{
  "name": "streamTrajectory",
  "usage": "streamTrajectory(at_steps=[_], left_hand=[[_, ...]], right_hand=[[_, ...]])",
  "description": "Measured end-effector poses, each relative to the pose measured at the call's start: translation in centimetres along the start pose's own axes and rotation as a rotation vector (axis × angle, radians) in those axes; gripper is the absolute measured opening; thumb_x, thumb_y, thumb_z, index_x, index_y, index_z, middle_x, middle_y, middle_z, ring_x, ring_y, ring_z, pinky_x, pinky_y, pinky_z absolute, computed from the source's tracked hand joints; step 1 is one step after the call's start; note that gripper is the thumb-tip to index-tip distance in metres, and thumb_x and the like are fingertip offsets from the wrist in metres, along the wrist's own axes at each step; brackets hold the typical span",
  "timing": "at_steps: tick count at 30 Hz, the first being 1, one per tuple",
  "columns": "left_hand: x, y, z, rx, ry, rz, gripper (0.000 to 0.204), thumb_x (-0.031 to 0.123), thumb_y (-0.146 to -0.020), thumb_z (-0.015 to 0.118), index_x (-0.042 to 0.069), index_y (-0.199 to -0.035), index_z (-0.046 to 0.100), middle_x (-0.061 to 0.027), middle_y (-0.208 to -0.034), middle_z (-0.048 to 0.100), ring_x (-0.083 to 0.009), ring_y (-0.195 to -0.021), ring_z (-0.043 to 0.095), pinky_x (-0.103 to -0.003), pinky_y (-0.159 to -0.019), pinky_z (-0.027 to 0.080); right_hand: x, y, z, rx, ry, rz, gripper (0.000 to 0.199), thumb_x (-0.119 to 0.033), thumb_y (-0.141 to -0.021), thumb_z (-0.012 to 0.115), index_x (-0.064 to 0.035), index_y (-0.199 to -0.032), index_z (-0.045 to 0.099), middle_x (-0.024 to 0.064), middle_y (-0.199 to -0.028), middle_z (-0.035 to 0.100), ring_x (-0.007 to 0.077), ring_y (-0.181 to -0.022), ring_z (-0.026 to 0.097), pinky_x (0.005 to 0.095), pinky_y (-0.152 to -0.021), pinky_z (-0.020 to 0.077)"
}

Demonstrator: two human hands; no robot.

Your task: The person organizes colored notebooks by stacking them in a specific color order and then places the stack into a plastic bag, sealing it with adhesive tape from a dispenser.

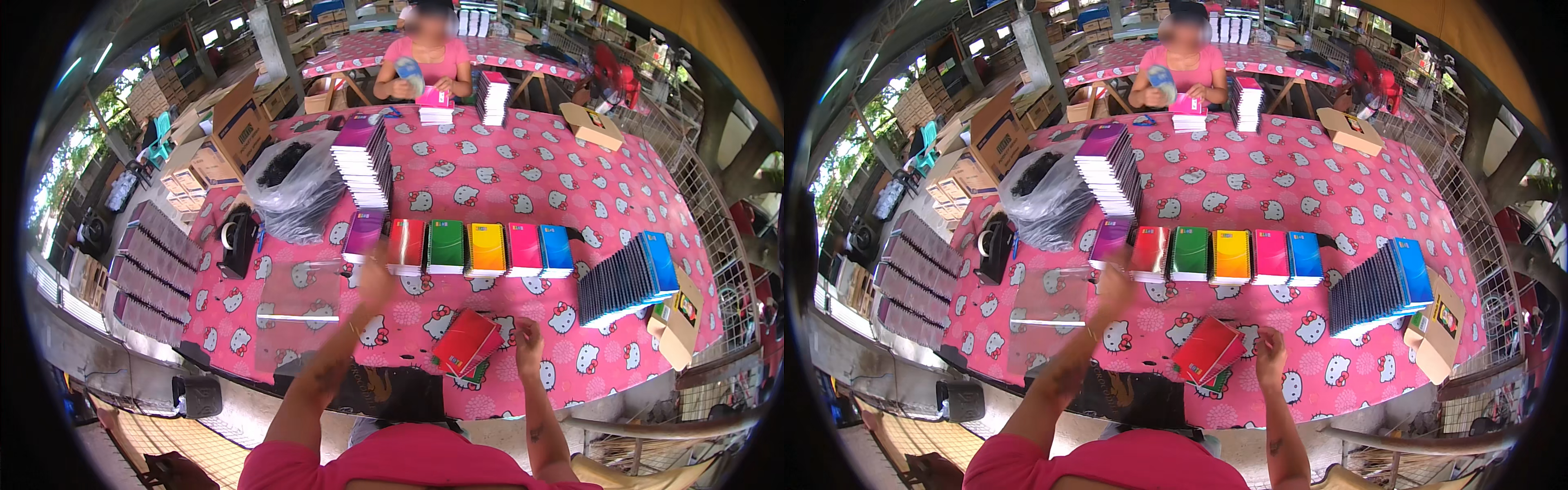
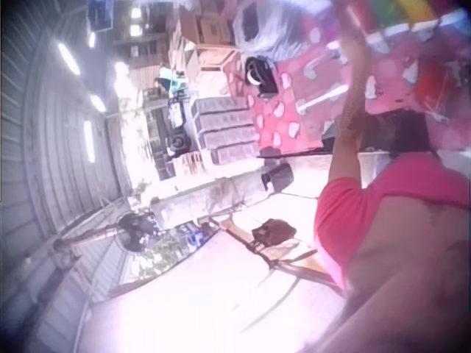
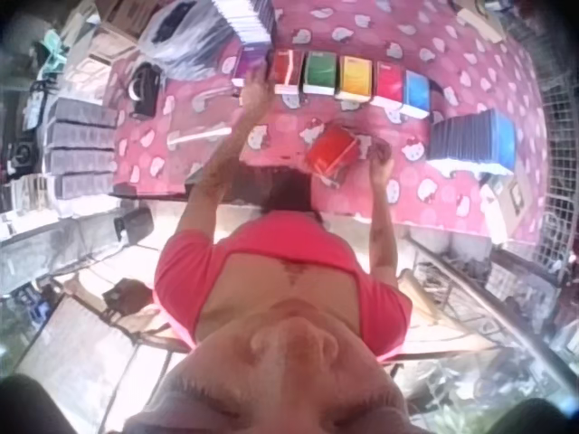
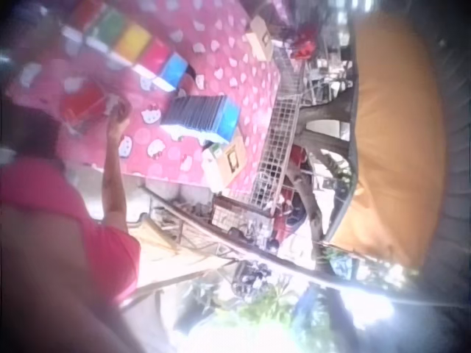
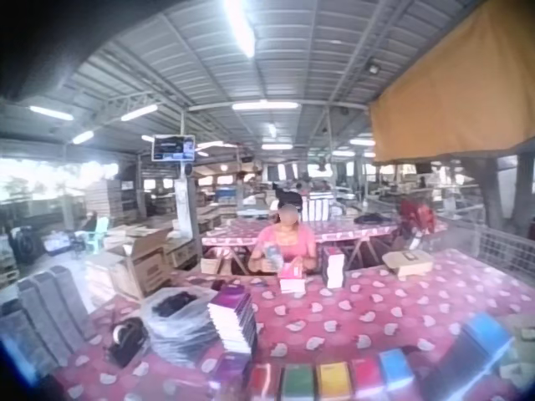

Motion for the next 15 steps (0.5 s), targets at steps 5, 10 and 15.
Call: streamTrajectory(at_steps=[5,10,15], left_hand=[[-9.9,-10.1,-5.6,0.074,-0.291,-0.192,0.057,0.043,-0.084,0.071,0.0,-0.119,0.059,-0.0201,-0.121,0.06,-0.0392,-0.106,0.061,-0.049,-0.091,0.05],[-1.3,-4.1,-6.4,0.386,0.098,0.363,0.025,0.007,-0.08,0.07,0.001,-0.104,0.064,-0.0185,-0.096,0.066,-0.0367,-0.096,0.064,-0.046,-0.084,0.052],[11.7,7.7,-4.6,-0.666,0.212,0.998,0.014,0.006,-0.075,0.068,0.007,-0.09,0.067,-0.0094,-0.087,0.066,-0.0288,-0.088,0.066,-0.042,-0.078,0.052]], right_hand=[[0.5,4.3,4.6,0.023,-0.151,0.288,0.06,-0.017,-0.089,0.072,-0.0036,-0.139,0.043,0.014,-0.121,0.057,0.0172,-0.102,0.057,0.0318,-0.087,0.0507],[1.6,5.9,6.5,-0.076,-0.109,0.29,0.083,-0.024,-0.088,0.076,-0.0066,-0.154,0.028,0.0127,-0.134,0.049,0.0191,-0.119,0.049,0.0355,-0.097,0.0465],[-0.9,6.5,5.2,0.103,-0.375,0.509,0.078,-0.035,-0.091,0.07,-0.0056,-0.152,0.031,0.0092,-0.128,0.055,0.0186,-0.116,0.054,0.037,-0.098,0.0432]])
Point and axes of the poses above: each hand's wrist, its own y-axis away from the middle knuckle, its own z-axis out of the palm, x = y × z, the point moved 2 cm from there along -y, towards the middle knuckle
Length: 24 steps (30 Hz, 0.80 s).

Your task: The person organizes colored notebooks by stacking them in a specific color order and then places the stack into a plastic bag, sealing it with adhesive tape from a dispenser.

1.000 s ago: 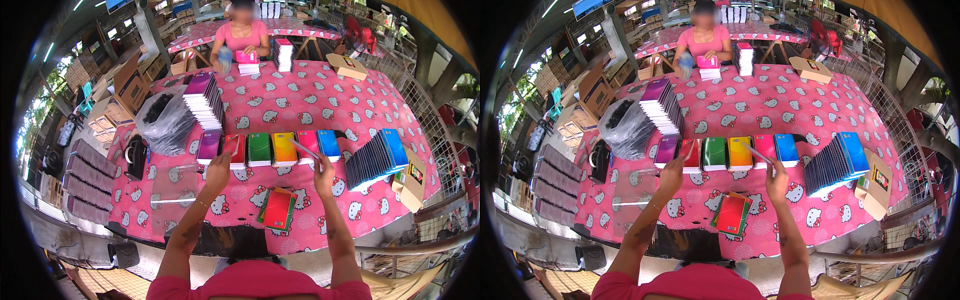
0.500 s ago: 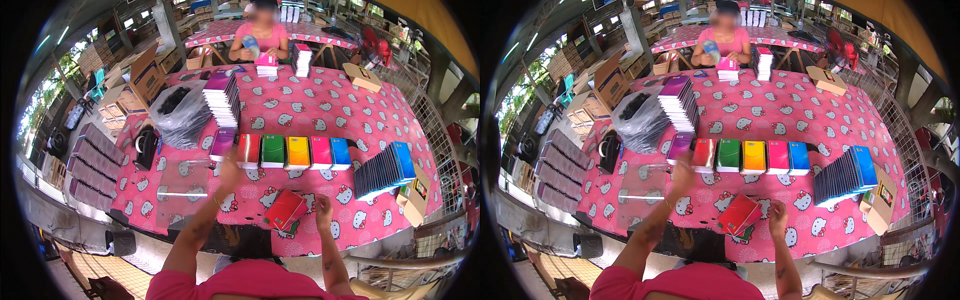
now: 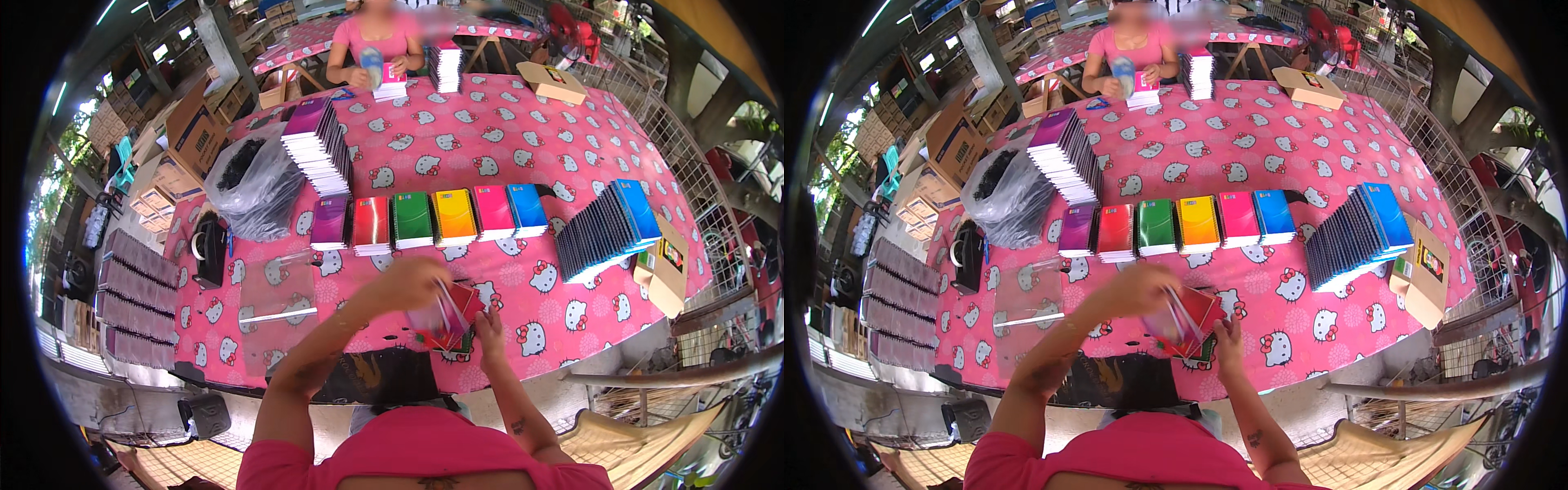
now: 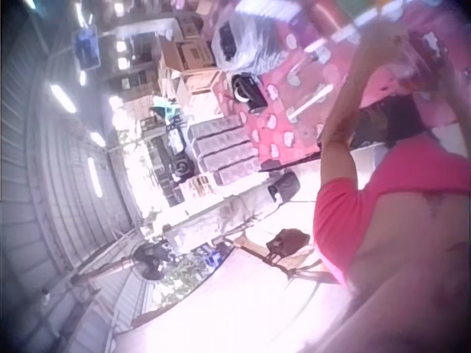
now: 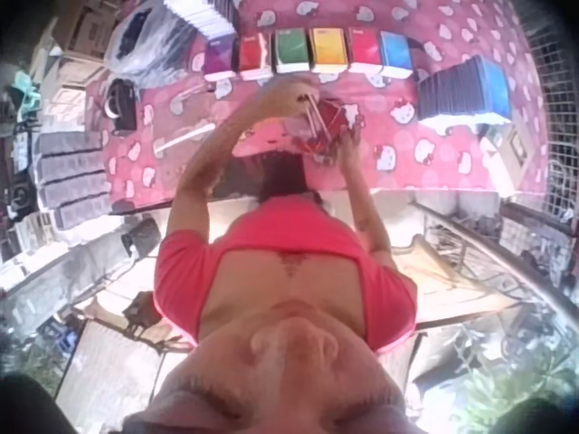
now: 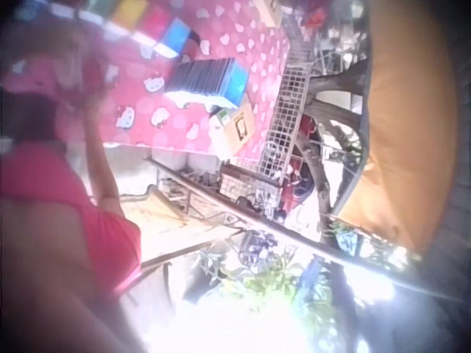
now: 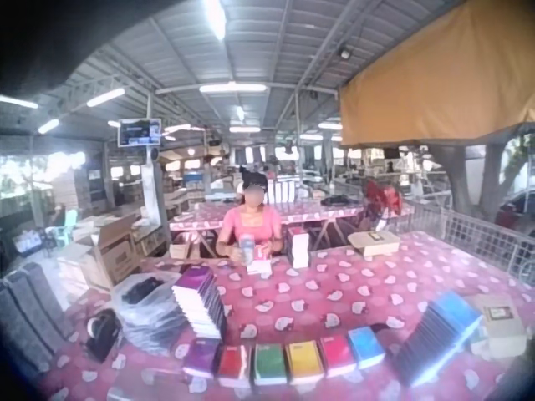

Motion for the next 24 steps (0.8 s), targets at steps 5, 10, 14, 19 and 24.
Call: streamTrajectory(at_steps=[5,10,14,19,24], left_hand=[[-1.2,-0.3,9.0,0.379,-0.432,0.329,0.045,0.012,-0.078,0.068,0.01,-0.123,0.063,-0.0168,-0.096,0.063,-0.0339,-0.099,0.062,-0.048,-0.097,0.044],[-6.2,6.7,12.9,0.507,0.247,-0.476,0.056,0.014,-0.086,0.062,0.0,-0.138,0.049,-0.025,-0.122,0.058,-0.0385,-0.12,0.052,-0.045,-0.105,0.04],[-9.4,11.5,13.3,0.383,0.995,-0.616,0.056,0.021,-0.091,0.061,-0.003,-0.14,0.045,-0.0244,-0.131,0.054,-0.0287,-0.125,0.051,-0.038,-0.101,0.044],[-3.8,23.9,2.5,0.46,-0.263,-0.148,0.065,0.015,-0.085,0.069,0.003,-0.143,0.043,-0.0252,-0.141,0.046,-0.0438,-0.134,0.042,-0.047,-0.112,0.034],[-4.3,33.1,-4.1,0.308,-0.357,0.323,0.078,0.014,-0.074,0.081,0.006,-0.139,0.039,-0.025,-0.139,0.047,-0.0426,-0.133,0.045,-0.052,-0.109,0.037]], right_hand=[[-2.5,2.7,1.0,-0.03,-0.084,0.105,0.052,-0.031,-0.093,0.07,-0.0046,-0.134,0.051,0.0028,-0.11,0.062,0.0116,-0.098,0.055,0.0298,-0.087,0.0456],[-1.5,-0.7,3.8,-0.227,0.107,0.095,0.047,-0.024,-0.086,0.077,-0.0043,-0.123,0.057,0.004,-0.104,0.065,0.014,-0.09,0.061,0.0328,-0.078,0.0502],[-2.1,0.1,8.3,-0.322,0.009,0.059,0.033,-0.017,-0.082,0.077,-0.0003,-0.108,0.065,0.0066,-0.094,0.07,0.0182,-0.086,0.067,0.0382,-0.079,0.0558],[-2.6,4.9,14.7,-0.615,-0.23,0.569,0.048,-0.025,-0.086,0.069,-0.0028,-0.126,0.054,0.0139,-0.112,0.067,0.0276,-0.099,0.069,0.0448,-0.089,0.0576],[3.4,11.3,25.2,-0.79,-0.196,0.742,0.054,-0.024,-0.087,0.069,-0.0014,-0.132,0.05,0.0143,-0.118,0.064,0.0283,-0.106,0.065,0.0449,-0.095,0.0534]])
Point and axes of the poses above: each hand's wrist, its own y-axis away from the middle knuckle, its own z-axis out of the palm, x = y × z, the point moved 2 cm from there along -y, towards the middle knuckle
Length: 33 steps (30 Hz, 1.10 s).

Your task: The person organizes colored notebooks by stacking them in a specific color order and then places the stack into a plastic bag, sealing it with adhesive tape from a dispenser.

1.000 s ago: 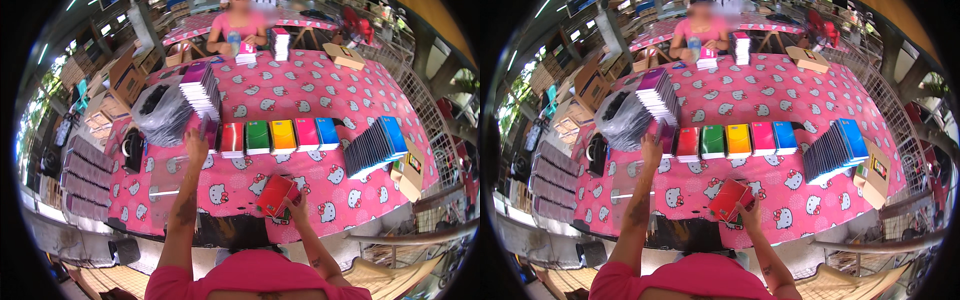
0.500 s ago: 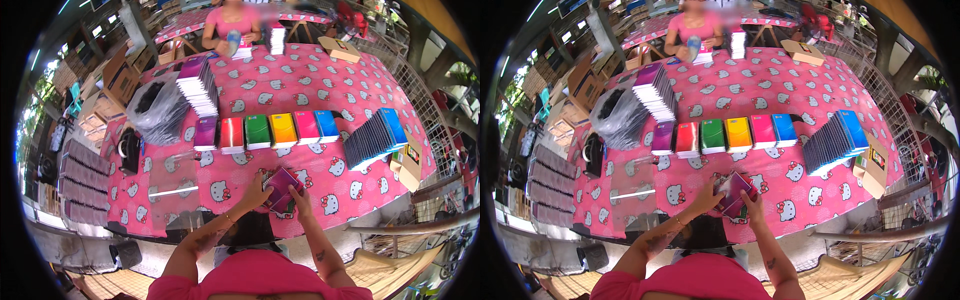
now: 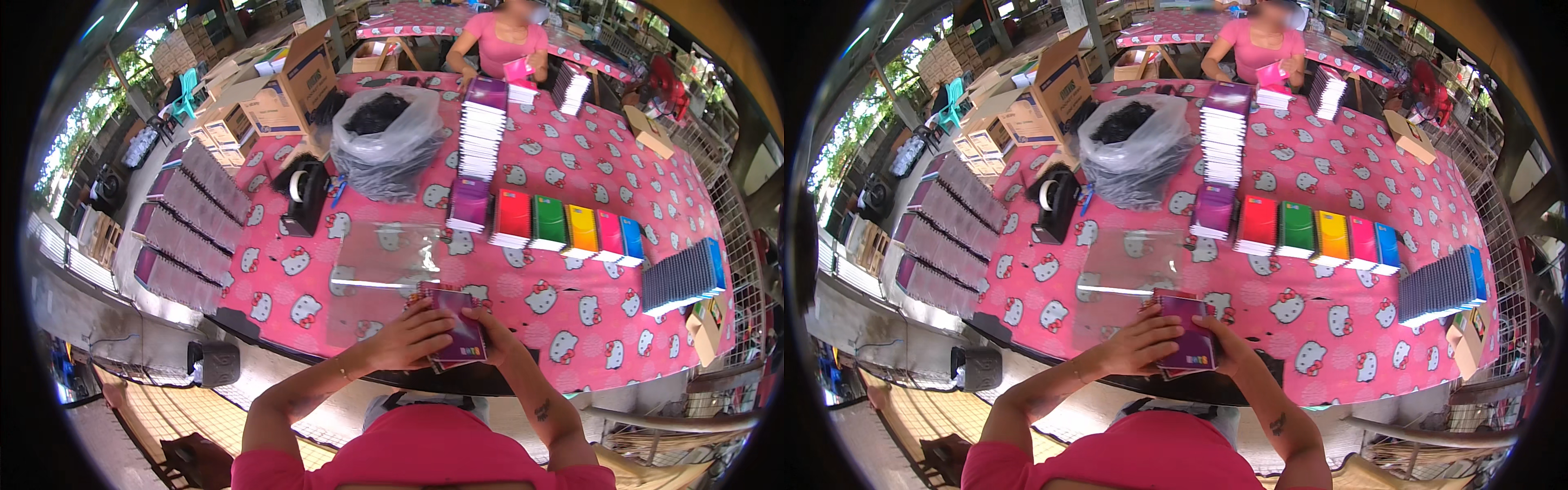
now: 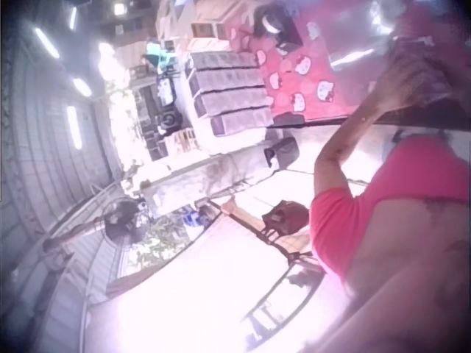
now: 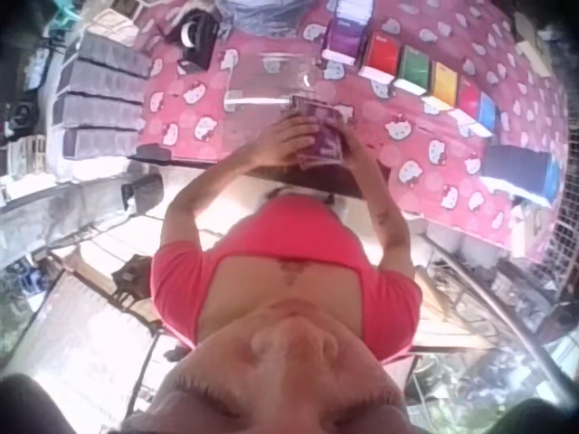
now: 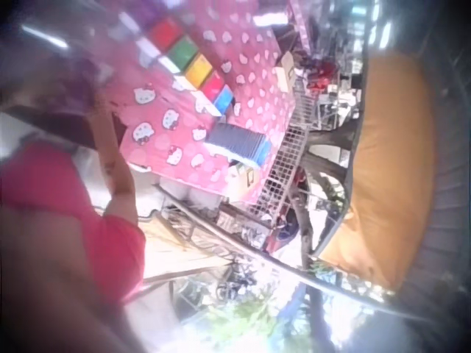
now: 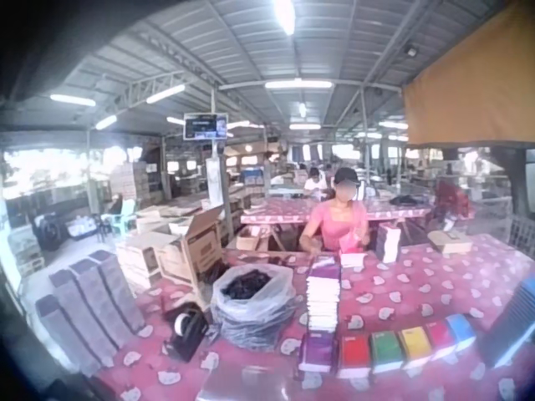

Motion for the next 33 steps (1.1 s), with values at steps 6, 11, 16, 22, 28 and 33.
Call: streamTrajectory(at_steps=[6,11,16,22,28,33], left_hand=[[-4.0,9.7,-2.2,0.475,0.901,-0.81,0.08,-0.006,-0.067,0.083,0.006,-0.131,0.037,-0.0147,-0.124,0.055,-0.0257,-0.122,0.055,-0.041,-0.101,0.047],[-8.1,15.2,1.2,0.56,0.933,-0.868,0.123,-0.004,-0.067,0.084,0.013,-0.158,0.002,-0.0146,-0.145,0.034,-0.026,-0.129,0.047,-0.036,-0.103,0.045],[-8.8,16.4,2.3,0.494,0.828,-0.825,0.119,0.007,-0.066,0.087,0.011,-0.155,0.008,-0.0154,-0.144,0.038,-0.0285,-0.135,0.039,-0.039,-0.113,0.033],[-8.6,14.9,1.3,0.369,0.826,-0.87,0.113,0.009,-0.068,0.088,0.007,-0.152,0.012,-0.0126,-0.142,0.043,-0.0247,-0.131,0.045,-0.038,-0.11,0.038],[-8.2,15.3,2.6,0.49,0.858,-0.63,0.105,0.008,-0.069,0.086,0.007,-0.149,0.018,-0.0147,-0.138,0.046,-0.0259,-0.128,0.048,-0.039,-0.107,0.042],[-8.7,15.5,-0.5,0.156,0.762,-0.765,0.103,0.018,-0.072,0.085,0.0,-0.15,0.019,-0.0224,-0.142,0.043,-0.0333,-0.135,0.044,-0.044,-0.109,0.039]], right_hand=[[2.8,-4.8,7.8,-0.008,1.165,-1.087,0.102,-0.034,-0.078,0.082,-0.0026,-0.154,0.02,0.0174,-0.143,0.041,0.0297,-0.137,0.038,0.0438,-0.115,0.03],[8.1,-12.1,6.8,-0.065,0.875,-0.828,0.113,-0.023,-0.065,0.093,-0.0036,-0.152,0.024,0.0149,-0.14,0.045,0.027,-0.127,0.049,0.0405,-0.107,0.0413],[10.1,-12.9,8.5,-0.113,0.842,-1.066,0.111,-0.02,-0.067,0.093,-0.0044,-0.151,0.023,0.0132,-0.137,0.046,0.0272,-0.128,0.049,0.0415,-0.108,0.0414],[10.3,-12.2,8.9,0.038,0.879,-1.127,0.107,-0.017,-0.066,0.093,-0.0052,-0.149,0.026,0.0128,-0.135,0.047,0.0255,-0.125,0.05,0.0405,-0.105,0.0434],[10.9,-12.4,8.3,0.067,0.938,-1.108,0.092,-0.011,-0.064,0.092,-0.0037,-0.137,0.037,0.0112,-0.122,0.056,0.0226,-0.117,0.056,0.0385,-0.101,0.0461],[11.5,-12.7,7.7,0.089,0.894,-1.01,0.085,-0.012,-0.063,0.093,-0.0037,-0.13,0.041,0.0124,-0.121,0.057,0.0218,-0.113,0.058,0.037,-0.096,0.0493]])
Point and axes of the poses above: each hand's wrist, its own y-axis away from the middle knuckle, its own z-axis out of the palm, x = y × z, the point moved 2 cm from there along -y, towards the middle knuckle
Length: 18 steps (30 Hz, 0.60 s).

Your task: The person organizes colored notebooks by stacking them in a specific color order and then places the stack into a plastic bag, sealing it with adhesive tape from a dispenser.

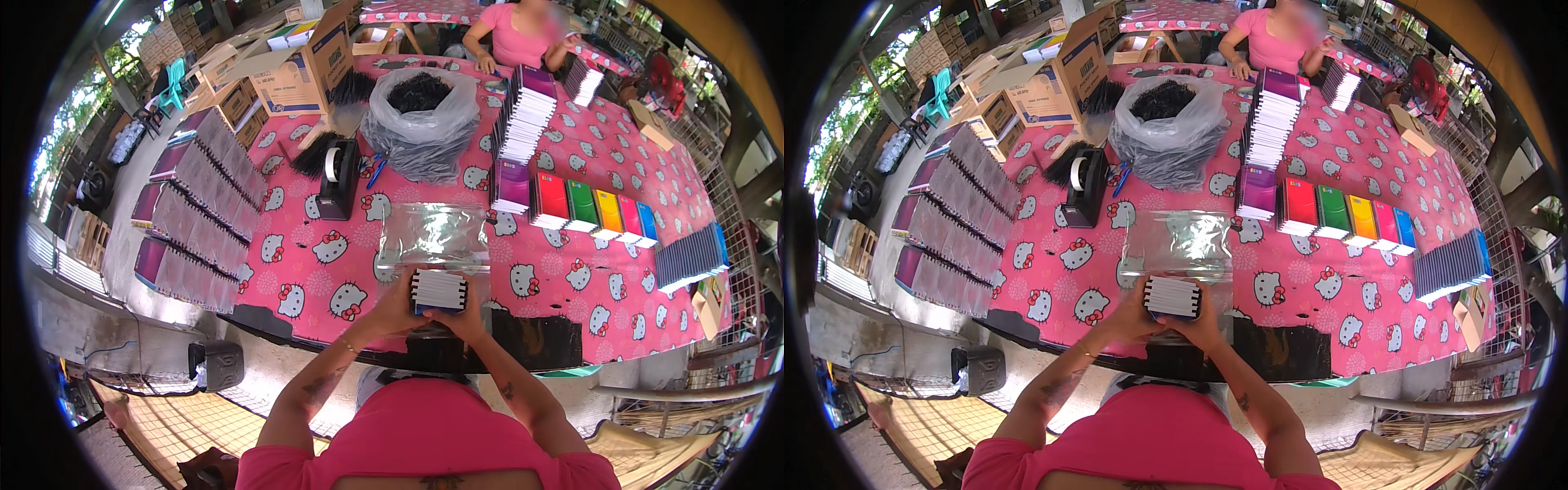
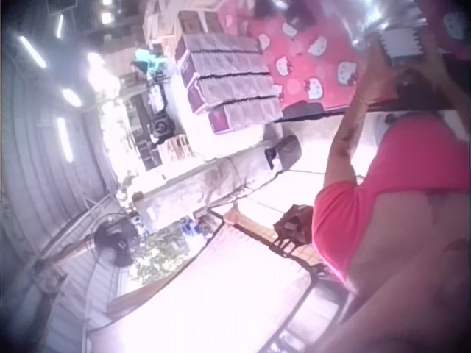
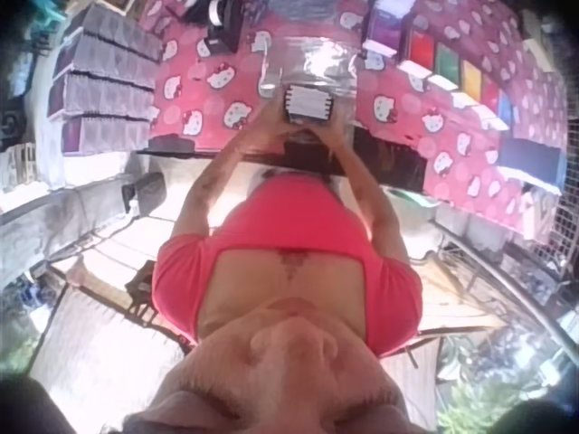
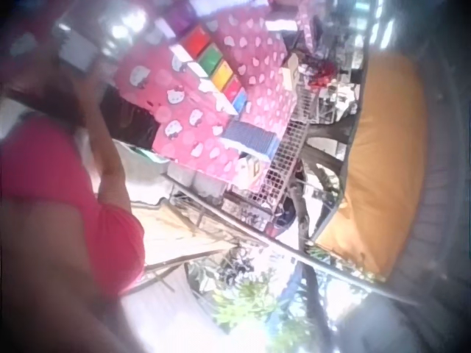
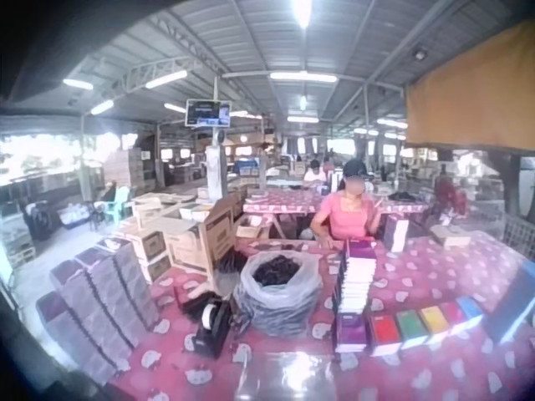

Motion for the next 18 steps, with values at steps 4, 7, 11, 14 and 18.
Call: streamTrajectory(at_steps=[4,7,11,14,18], left_hand=[[8.6,-0.1,0.2,0.173,-0.835,0.24,0.105,0.051,-0.078,0.075,-0.008,-0.148,0.024,-0.0294,-0.149,0.036,-0.0423,-0.141,0.034,-0.05,-0.114,0.031],[8.8,-1.1,3.1,0.069,-1.138,0.276,0.111,0.068,-0.077,0.066,-0.012,-0.144,0.029,-0.0311,-0.149,0.036,-0.0459,-0.138,0.036,-0.051,-0.11,0.034],[8.0,-3.0,2.6,-0.105,-1.101,0.185,0.099,0.068,-0.077,0.065,-0.01,-0.133,0.044,-0.0301,-0.138,0.048,-0.0445,-0.129,0.046,-0.05,-0.105,0.039],[7.1,-3.2,0.4,0.108,-0.944,0.06,0.086,0.065,-0.079,0.067,-0.009,-0.122,0.053,-0.0267,-0.123,0.058,-0.0404,-0.113,0.058,-0.048,-0.097,0.045],[4.0,-3.8,-0.5,0.656,-0.088,-0.313,0.081,0.067,-0.083,0.064,-0.01,-0.11,0.06,-0.0263,-0.101,0.067,-0.0407,-0.099,0.066,-0.049,-0.088,0.05]], right_hand=[[0.5,-0.1,-0.4,0.005,-0.079,-0.026,0.087,-0.012,-0.063,0.093,-0.0035,-0.132,0.04,0.0129,-0.118,0.058,0.0221,-0.108,0.06,0.0365,-0.093,0.0509],[1.0,-0.2,-1.0,0.009,-0.018,-0.057,0.09,-0.01,-0.064,0.091,-0.0035,-0.137,0.037,0.0136,-0.118,0.058,0.0225,-0.11,0.06,0.0369,-0.094,0.0507],[1.4,0.1,-1.5,-0.023,0.055,-0.063,0.091,-0.01,-0.069,0.087,-0.004,-0.142,0.034,0.0137,-0.122,0.056,0.022,-0.111,0.059,0.0362,-0.094,0.0501],[-0.4,-0.5,-2.2,0.07,-0.001,0.01,0.082,-0.014,-0.076,0.084,-0.0031,-0.142,0.036,0.0117,-0.121,0.056,0.0217,-0.11,0.059,0.0344,-0.096,0.0489],[-0.1,-0.9,-6.5,0.051,-0.322,0.515,0.062,-0.028,-0.087,0.075,0.0012,-0.135,0.048,0.0079,-0.113,0.061,0.0202,-0.111,0.06,0.0321,-0.097,0.0477]])
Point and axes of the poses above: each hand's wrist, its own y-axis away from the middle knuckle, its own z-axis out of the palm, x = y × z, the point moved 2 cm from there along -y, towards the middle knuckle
